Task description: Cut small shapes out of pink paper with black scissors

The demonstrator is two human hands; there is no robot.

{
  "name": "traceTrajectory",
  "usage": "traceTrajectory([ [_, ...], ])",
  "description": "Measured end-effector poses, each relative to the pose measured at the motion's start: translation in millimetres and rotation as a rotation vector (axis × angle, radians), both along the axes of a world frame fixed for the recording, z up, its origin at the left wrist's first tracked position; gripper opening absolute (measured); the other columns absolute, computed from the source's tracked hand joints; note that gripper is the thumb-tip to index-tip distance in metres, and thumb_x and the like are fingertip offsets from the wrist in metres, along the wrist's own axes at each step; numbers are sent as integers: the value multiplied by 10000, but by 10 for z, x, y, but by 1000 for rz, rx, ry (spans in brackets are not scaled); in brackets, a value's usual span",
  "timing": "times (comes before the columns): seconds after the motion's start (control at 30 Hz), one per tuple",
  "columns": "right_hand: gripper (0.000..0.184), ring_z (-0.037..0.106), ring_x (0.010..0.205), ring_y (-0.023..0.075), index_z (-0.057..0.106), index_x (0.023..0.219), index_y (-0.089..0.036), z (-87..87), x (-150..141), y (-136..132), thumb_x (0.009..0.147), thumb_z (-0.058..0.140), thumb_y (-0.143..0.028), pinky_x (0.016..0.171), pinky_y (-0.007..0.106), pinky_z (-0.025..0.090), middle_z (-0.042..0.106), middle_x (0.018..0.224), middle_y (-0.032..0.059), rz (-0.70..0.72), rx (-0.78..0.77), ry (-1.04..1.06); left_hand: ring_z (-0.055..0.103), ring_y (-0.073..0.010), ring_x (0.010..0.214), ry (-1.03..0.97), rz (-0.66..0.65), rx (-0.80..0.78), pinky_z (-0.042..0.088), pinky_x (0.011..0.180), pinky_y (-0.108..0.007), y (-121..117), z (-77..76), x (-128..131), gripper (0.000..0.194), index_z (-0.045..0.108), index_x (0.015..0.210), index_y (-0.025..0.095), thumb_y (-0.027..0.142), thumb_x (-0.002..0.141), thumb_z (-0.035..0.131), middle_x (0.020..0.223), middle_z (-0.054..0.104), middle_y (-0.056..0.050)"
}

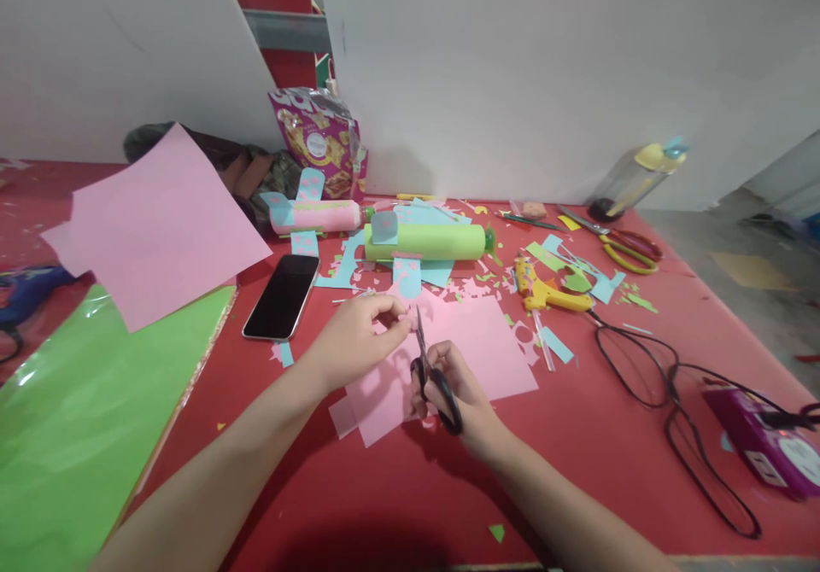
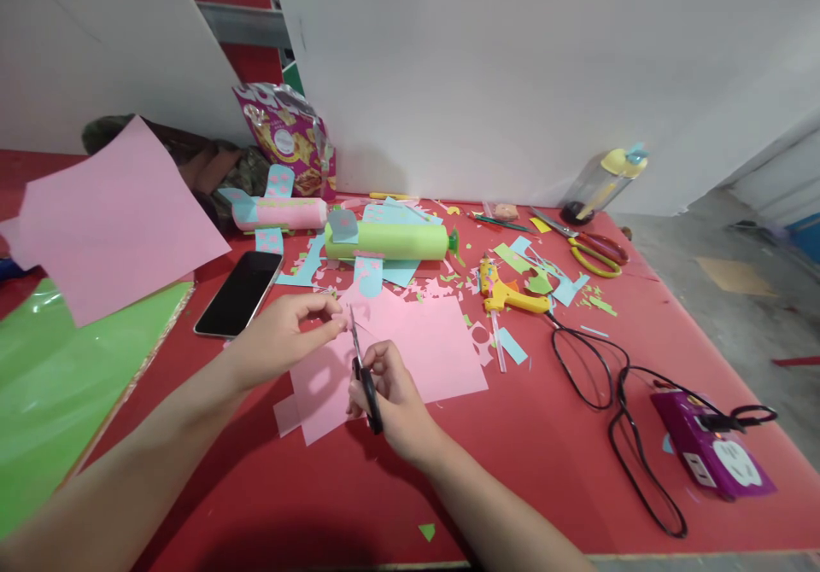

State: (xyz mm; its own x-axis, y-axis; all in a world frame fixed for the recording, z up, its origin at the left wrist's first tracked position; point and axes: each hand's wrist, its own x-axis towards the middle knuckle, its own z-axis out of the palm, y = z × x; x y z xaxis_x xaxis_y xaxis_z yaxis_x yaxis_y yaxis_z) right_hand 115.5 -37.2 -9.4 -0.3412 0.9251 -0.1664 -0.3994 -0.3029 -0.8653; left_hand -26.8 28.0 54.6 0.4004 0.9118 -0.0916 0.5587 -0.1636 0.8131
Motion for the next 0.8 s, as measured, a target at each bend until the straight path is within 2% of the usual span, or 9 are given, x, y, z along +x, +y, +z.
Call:
traceTrajectory([
  [0.43,331,515,554,101,340,798,-236,-22,10,0,693,606,-403,547,261,373,475,692,-49,24,2,22,513,-130,646,2,-53,-18,413,627,-230,14,-2,-14,158,511,621,172,245,740,438,640,539,13],
  [0.8,328,488,499,76,335,792,-228,2,10,1,706,595,-408,525,242,369,464,642,-69,10,17,4,494,-122,661,-39,-66,-61,384,643,-224,9,-17,-6,144,487,622,173,233,741,434,648,523,24],
])
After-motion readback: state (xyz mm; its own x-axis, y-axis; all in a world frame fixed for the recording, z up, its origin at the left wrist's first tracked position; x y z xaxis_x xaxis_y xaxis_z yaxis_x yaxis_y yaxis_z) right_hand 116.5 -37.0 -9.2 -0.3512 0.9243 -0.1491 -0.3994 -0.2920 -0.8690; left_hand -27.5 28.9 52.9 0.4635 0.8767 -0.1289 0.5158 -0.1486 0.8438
